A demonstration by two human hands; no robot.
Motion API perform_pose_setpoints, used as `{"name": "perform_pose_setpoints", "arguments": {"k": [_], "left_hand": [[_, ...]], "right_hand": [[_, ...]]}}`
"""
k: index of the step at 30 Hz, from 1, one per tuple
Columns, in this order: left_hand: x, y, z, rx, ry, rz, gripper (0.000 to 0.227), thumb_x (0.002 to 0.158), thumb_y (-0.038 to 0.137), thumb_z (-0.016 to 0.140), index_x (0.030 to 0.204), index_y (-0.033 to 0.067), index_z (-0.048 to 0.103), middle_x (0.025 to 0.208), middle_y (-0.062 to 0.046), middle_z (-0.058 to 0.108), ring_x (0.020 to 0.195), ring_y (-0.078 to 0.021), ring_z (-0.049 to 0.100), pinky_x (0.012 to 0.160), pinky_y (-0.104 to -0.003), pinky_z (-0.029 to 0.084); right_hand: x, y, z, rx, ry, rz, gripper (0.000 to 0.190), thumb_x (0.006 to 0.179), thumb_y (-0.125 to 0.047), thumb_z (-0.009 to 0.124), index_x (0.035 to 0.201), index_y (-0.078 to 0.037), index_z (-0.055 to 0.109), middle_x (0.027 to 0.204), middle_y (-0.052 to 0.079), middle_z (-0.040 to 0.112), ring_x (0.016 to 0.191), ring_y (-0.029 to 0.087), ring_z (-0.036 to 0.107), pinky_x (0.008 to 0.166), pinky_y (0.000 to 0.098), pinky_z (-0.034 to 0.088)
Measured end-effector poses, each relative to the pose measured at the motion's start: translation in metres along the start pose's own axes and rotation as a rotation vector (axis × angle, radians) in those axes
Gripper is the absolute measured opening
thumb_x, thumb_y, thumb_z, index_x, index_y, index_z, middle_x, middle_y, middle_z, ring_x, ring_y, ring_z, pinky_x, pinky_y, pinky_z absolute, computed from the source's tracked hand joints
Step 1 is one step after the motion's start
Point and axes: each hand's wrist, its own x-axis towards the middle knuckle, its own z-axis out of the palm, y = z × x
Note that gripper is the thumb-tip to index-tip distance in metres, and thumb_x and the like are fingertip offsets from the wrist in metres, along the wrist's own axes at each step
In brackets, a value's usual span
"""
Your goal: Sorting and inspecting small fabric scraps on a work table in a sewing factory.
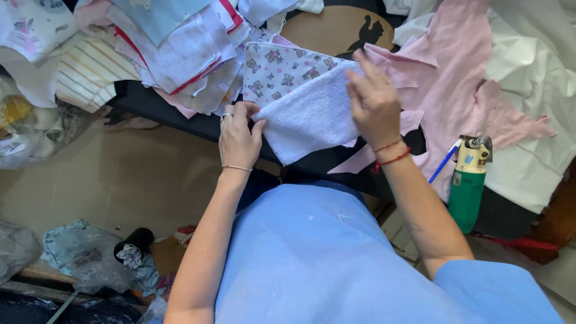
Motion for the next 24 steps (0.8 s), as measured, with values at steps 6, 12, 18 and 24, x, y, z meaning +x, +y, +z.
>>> {"name": "perform_pose_setpoints", "arguments": {"k": [6,12,18,24], "left_hand": [[0.001,0.011,-0.018,-0.156,-0.147,-0.259,0.014,0.079,0.022,0.057,0.084,0.0123,0.048,0.077,0.000,0.057,0.072,-0.0150,0.055,0.062,-0.031,0.042],[-0.003,0.015,-0.020,-0.344,-0.188,-0.340,0.020,0.079,0.026,0.056,0.094,0.0133,0.054,0.081,0.003,0.058,0.071,-0.0073,0.053,0.067,-0.022,0.046],[-0.006,0.002,-0.008,-0.494,-0.146,-0.310,0.016,0.080,0.015,0.057,0.094,0.0106,0.052,0.083,0.001,0.058,0.072,-0.0058,0.054,0.065,-0.019,0.047],[-0.011,-0.002,-0.004,-0.624,-0.215,-0.323,0.026,0.079,0.023,0.059,0.098,0.0089,0.049,0.083,-0.001,0.060,0.073,-0.0046,0.056,0.066,-0.017,0.047]], "right_hand": [[0.000,0.009,0.021,0.217,0.157,0.083,0.008,0.080,0.006,0.060,0.085,0.002,0.065,0.084,0.012,0.055,0.074,0.022,0.055,0.066,0.0300,0.047],[0.005,0.009,0.026,0.124,0.067,-0.077,0.003,0.080,0.001,0.065,0.083,-0.001,0.064,0.083,0.008,0.056,0.074,0.021,0.054,0.065,0.0302,0.047],[-0.003,0.027,0.005,0.441,0.216,0.333,0.012,0.093,-0.008,0.049,0.086,0.002,0.051,0.086,0.013,0.050,0.063,0.017,0.059,0.046,0.0205,0.053],[-0.017,0.020,-0.003,0.269,0.237,0.317,0.024,0.078,0.009,0.060,0.097,-0.002,0.051,0.094,0.012,0.045,0.069,0.019,0.057,0.060,0.0250,0.050]]}}
